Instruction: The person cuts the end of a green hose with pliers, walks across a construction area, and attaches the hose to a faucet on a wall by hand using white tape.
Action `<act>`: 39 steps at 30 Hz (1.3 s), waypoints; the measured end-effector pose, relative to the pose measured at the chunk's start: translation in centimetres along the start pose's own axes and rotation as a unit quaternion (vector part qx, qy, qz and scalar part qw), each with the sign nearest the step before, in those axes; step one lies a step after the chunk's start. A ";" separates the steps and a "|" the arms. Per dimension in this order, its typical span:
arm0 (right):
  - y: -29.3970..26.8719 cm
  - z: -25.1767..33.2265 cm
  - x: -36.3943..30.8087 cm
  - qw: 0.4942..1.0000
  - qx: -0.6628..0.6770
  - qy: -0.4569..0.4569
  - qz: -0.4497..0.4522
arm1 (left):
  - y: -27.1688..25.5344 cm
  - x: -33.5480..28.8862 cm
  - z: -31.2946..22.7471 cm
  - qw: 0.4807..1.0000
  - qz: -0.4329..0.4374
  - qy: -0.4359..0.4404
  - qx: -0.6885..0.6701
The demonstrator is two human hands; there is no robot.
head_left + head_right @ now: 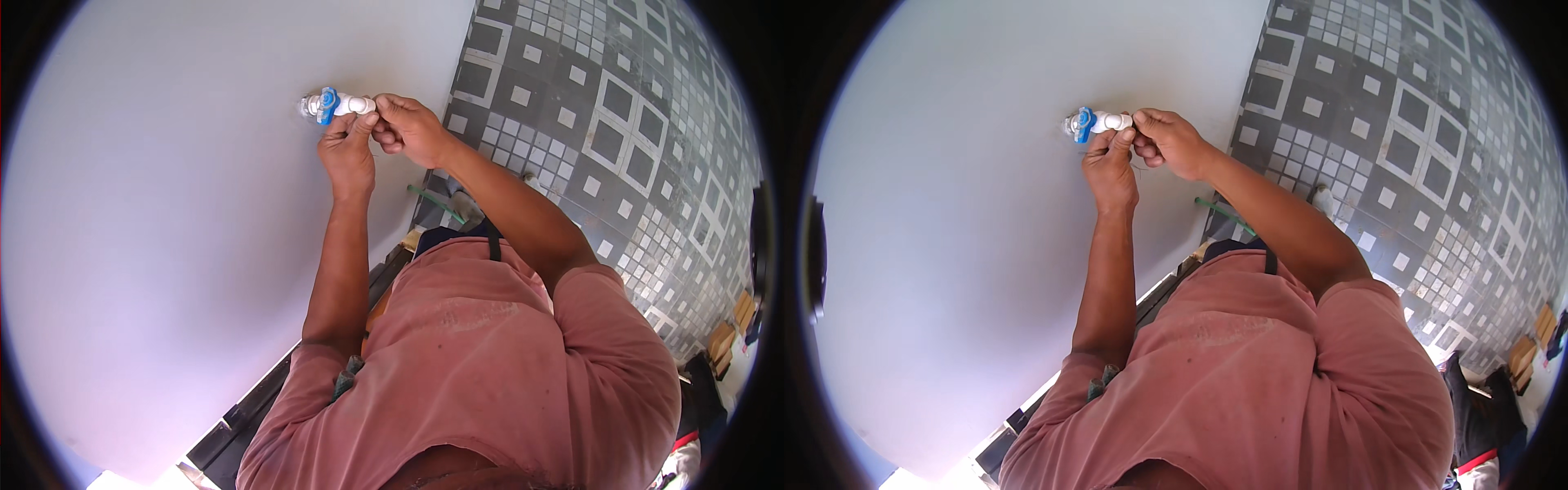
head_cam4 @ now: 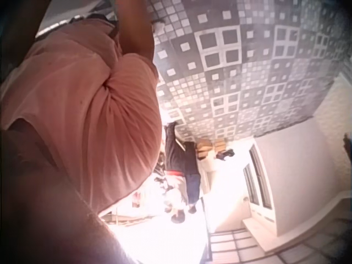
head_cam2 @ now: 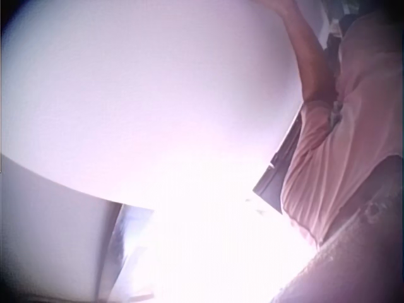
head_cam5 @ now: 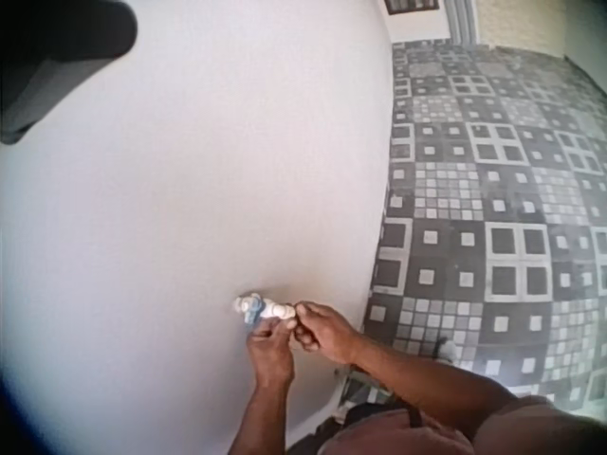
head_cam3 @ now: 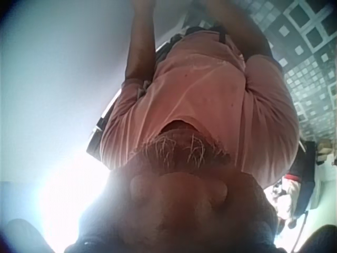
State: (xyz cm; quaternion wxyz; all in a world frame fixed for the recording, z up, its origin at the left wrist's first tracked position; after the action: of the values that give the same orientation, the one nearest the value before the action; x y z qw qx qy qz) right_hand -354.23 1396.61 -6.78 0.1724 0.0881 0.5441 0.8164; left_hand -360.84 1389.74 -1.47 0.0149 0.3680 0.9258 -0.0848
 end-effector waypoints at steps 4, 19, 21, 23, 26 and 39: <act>-0.6 -0.8 0.6 0.988 0.111 0.100 0.030 | -0.3 0.7 0.7 0.999 0.004 0.022 0.026; 1.0 -0.7 -0.4 0.965 0.167 0.197 0.039 | -0.8 0.7 0.8 0.997 0.004 -0.003 0.074; -0.3 -0.3 -0.4 0.990 0.011 0.121 -0.070 | -0.7 0.7 0.5 0.997 0.005 0.014 0.075; 0.2 0.0 -0.3 0.996 0.002 0.058 -0.063 | -0.6 0.6 0.9 0.999 0.014 -0.024 0.040; 0.8 0.0 -0.2 0.997 0.053 0.044 -0.026 | -0.9 0.8 0.8 0.999 -0.010 0.006 0.051; -0.6 -1.5 0.1 0.981 0.155 0.118 -0.007 | -0.8 1.3 1.4 0.999 -0.002 0.029 0.035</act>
State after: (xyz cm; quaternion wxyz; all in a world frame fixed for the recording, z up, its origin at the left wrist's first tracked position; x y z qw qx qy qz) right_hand -354.68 1395.55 -7.98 0.0974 0.0128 0.6811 0.7256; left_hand -362.37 1389.79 -2.80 -0.0246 0.3690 0.9230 -0.1066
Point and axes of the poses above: each hand's wrist, its own x-axis towards the middle knuckle, its own y-axis out of the palm, z = x × y, the point moved 6 cm from there along x, towards the middle knuckle, and after that the axes turned 10 degrees about x, right-handed, at the moved point
